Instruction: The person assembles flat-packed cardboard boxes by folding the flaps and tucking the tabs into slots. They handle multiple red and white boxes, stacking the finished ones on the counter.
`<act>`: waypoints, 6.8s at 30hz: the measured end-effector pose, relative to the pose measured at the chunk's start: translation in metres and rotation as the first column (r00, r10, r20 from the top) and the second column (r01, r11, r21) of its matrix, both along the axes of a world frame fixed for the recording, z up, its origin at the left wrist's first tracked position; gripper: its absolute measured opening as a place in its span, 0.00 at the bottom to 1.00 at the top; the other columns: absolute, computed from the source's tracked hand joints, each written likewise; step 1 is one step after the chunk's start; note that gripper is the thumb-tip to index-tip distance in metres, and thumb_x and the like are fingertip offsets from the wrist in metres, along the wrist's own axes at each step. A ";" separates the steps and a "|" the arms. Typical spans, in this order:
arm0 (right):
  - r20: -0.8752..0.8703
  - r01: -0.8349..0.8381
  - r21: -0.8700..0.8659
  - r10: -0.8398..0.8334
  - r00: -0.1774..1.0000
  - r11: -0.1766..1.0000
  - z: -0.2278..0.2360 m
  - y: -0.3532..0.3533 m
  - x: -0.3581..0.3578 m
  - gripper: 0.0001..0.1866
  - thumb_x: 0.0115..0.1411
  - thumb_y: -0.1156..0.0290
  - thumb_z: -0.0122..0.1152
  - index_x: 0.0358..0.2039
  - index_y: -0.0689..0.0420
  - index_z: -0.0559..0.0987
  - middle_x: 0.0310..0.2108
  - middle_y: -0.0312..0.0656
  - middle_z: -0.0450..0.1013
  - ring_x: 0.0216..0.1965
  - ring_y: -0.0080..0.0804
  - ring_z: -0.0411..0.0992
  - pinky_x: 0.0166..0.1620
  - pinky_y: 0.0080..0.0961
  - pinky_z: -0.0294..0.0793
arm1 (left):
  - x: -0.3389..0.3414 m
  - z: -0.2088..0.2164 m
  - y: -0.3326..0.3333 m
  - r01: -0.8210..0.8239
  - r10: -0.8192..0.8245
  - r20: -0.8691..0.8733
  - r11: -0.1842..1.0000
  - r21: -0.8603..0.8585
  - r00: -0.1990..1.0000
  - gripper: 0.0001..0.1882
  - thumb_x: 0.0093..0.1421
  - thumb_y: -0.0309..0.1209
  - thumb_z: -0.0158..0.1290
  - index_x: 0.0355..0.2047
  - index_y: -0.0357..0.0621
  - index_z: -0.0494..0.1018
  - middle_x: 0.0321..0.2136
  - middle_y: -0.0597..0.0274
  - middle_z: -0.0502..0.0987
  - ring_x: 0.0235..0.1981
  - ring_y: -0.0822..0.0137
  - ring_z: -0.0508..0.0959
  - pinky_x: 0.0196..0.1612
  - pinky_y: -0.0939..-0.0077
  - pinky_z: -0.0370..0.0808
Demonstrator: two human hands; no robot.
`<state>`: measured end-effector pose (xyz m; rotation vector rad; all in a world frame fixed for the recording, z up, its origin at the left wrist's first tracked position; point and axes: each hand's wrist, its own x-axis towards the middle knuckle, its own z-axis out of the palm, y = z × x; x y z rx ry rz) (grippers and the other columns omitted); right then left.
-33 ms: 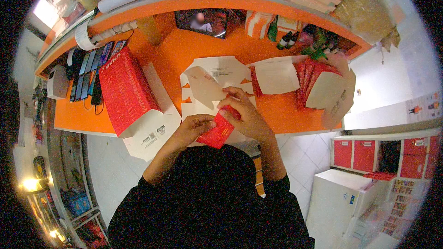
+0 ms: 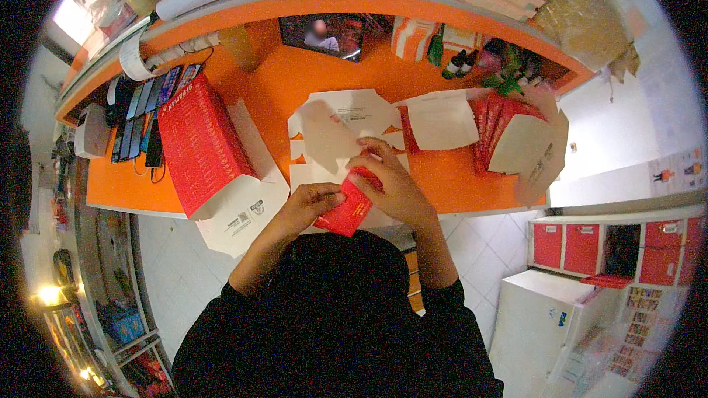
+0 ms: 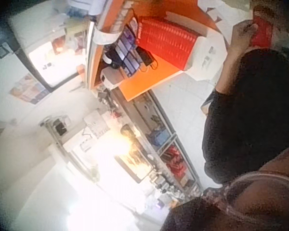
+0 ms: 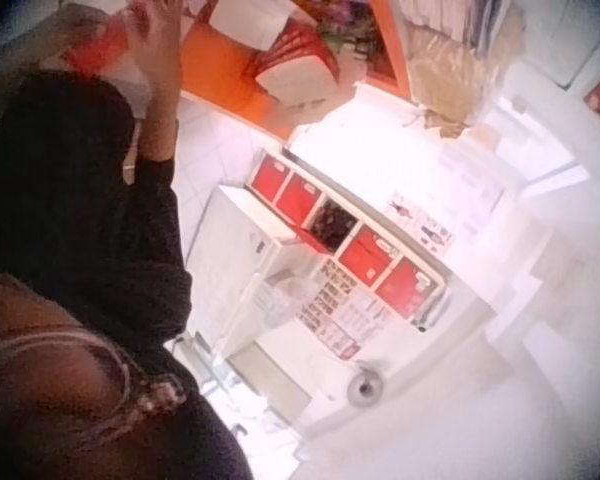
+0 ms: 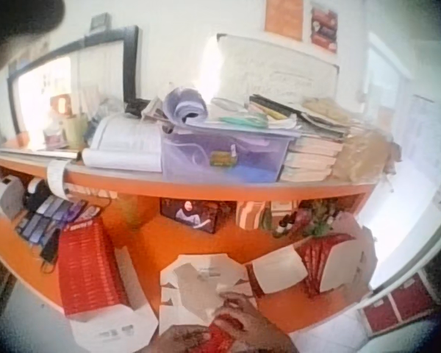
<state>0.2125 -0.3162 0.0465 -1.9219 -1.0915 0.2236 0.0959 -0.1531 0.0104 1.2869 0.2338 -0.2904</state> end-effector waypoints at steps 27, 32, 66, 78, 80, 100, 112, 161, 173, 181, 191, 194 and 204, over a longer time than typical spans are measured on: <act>-0.088 0.013 -0.021 -0.015 0.996 1.000 -0.007 -0.006 0.007 0.06 0.58 0.73 0.55 0.33 0.61 0.78 0.32 0.44 0.73 0.38 0.33 0.69 0.41 0.27 0.68 | 0.016 0.009 -0.006 -0.003 -0.010 0.164 0.997 0.078 0.986 0.13 0.64 0.31 0.47 0.42 0.32 0.72 0.31 0.64 0.76 0.32 0.77 0.72 0.38 0.81 0.71; -0.142 -0.085 0.066 0.094 0.985 0.994 -0.002 -0.009 0.006 0.06 0.59 0.73 0.54 0.33 0.61 0.77 0.34 0.46 0.70 0.38 0.33 0.69 0.41 0.26 0.67 | 0.015 0.014 -0.007 -0.037 0.004 0.211 0.988 0.152 0.978 0.13 0.63 0.31 0.47 0.41 0.33 0.73 0.30 0.63 0.77 0.32 0.77 0.72 0.37 0.82 0.71; -0.562 0.279 0.480 0.047 0.826 0.832 -0.018 -0.002 0.015 0.10 0.58 0.65 0.57 0.29 0.58 0.70 0.32 0.36 0.64 0.34 0.27 0.63 0.39 0.22 0.64 | -0.006 0.041 0.027 0.101 -0.142 0.089 0.928 0.358 0.986 0.11 0.60 0.33 0.52 0.33 0.35 0.74 0.25 0.63 0.76 0.26 0.74 0.74 0.31 0.79 0.73; 0.145 0.337 0.022 -0.336 0.931 0.941 0.009 0.015 -0.002 0.07 0.47 0.71 0.64 0.28 0.57 0.77 0.33 0.43 0.67 0.38 0.42 0.69 0.40 0.35 0.69 | 0.005 0.011 0.008 -0.039 0.036 0.122 0.999 0.024 0.992 0.12 0.60 0.31 0.52 0.41 0.36 0.76 0.29 0.65 0.78 0.27 0.79 0.72 0.34 0.84 0.71; 0.160 0.209 -0.012 -0.205 0.966 0.978 0.010 0.012 0.000 0.07 0.46 0.72 0.64 0.28 0.57 0.78 0.33 0.42 0.67 0.37 0.40 0.68 0.40 0.34 0.69 | 0.006 0.009 0.010 -0.033 0.028 0.109 0.999 0.043 0.994 0.11 0.60 0.30 0.52 0.40 0.36 0.76 0.29 0.65 0.78 0.28 0.79 0.72 0.34 0.83 0.71; 0.479 -0.181 0.108 0.109 0.871 0.977 0.008 0.017 -0.021 0.30 0.44 0.69 0.68 0.49 0.50 0.69 0.52 0.43 0.63 0.59 0.51 0.57 0.58 0.47 0.62 | 0.022 0.040 0.013 -0.439 0.539 0.087 0.759 -0.481 0.838 0.14 0.64 0.34 0.44 0.49 0.45 0.66 0.41 0.62 0.75 0.37 0.68 0.78 0.38 0.69 0.79; 0.370 -0.010 0.384 -0.143 0.918 0.923 0.024 0.018 -0.034 0.20 0.47 0.76 0.68 0.42 0.60 0.74 0.45 0.46 0.70 0.54 0.48 0.66 0.55 0.42 0.67 | 0.021 0.056 -0.006 -0.450 0.679 0.295 0.691 -0.566 0.673 0.13 0.66 0.32 0.42 0.49 0.43 0.65 0.43 0.63 0.74 0.42 0.70 0.76 0.41 0.74 0.76; 0.555 -0.080 0.227 -0.062 0.830 0.971 0.038 0.001 -0.014 0.18 0.42 0.72 0.71 0.36 0.60 0.80 0.40 0.42 0.74 0.48 0.40 0.71 0.57 0.42 0.66 | 0.025 0.064 -0.015 -0.424 0.559 0.323 0.812 -0.401 0.764 0.12 0.67 0.34 0.40 0.46 0.43 0.65 0.36 0.66 0.74 0.33 0.75 0.75 0.38 0.80 0.73; 0.347 0.179 0.470 -0.368 0.863 0.864 0.007 0.013 -0.020 0.17 0.40 0.73 0.71 0.34 0.55 0.80 0.33 0.36 0.75 0.42 0.39 0.71 0.48 0.36 0.70 | 0.029 0.048 -0.043 -0.427 0.471 0.342 0.882 -0.200 0.813 0.14 0.67 0.34 0.40 0.45 0.37 0.67 0.35 0.63 0.74 0.31 0.75 0.74 0.34 0.80 0.73; 0.398 0.106 0.120 -0.145 0.906 0.987 0.055 -0.033 -0.001 0.27 0.44 0.75 0.66 0.49 0.50 0.73 0.54 0.38 0.64 0.54 0.43 0.62 0.60 0.44 0.56 | 0.020 0.065 0.027 -0.037 -0.586 0.391 0.523 0.851 0.710 0.13 0.53 0.18 0.46 0.40 0.41 0.70 0.34 0.53 0.73 0.38 0.55 0.74 0.47 0.63 0.69; 0.454 -0.013 -0.097 0.056 0.889 0.995 0.004 -0.058 -0.036 0.03 0.52 0.69 0.58 0.28 0.51 0.76 0.37 0.32 0.74 0.46 0.32 0.71 0.63 0.58 0.41 | -0.004 0.095 0.021 -0.532 -0.460 0.675 0.415 0.738 0.577 0.19 0.45 0.17 0.52 0.39 0.44 0.74 0.39 0.54 0.72 0.47 0.55 0.73 0.50 0.59 0.72; 0.580 0.170 0.223 -0.271 0.768 0.960 -0.030 -0.064 -0.034 0.08 0.51 0.70 0.60 0.33 0.53 0.75 0.40 0.38 0.72 0.50 0.38 0.68 0.64 0.51 0.46 | -0.009 0.098 0.025 -0.782 -0.276 0.886 0.420 0.461 0.373 0.18 0.43 0.14 0.53 0.37 0.43 0.74 0.37 0.56 0.74 0.43 0.55 0.75 0.44 0.63 0.75; 0.515 0.548 0.040 -0.487 0.705 0.836 -0.174 -0.111 0.084 0.22 0.57 0.68 0.53 0.53 0.58 0.68 0.53 0.53 0.64 0.57 0.51 0.58 0.60 0.47 0.51 | 0.008 0.062 0.020 -0.480 -0.344 0.627 0.425 0.768 0.699 0.16 0.52 0.22 0.55 0.42 0.44 0.72 0.39 0.56 0.75 0.40 0.56 0.76 0.44 0.67 0.74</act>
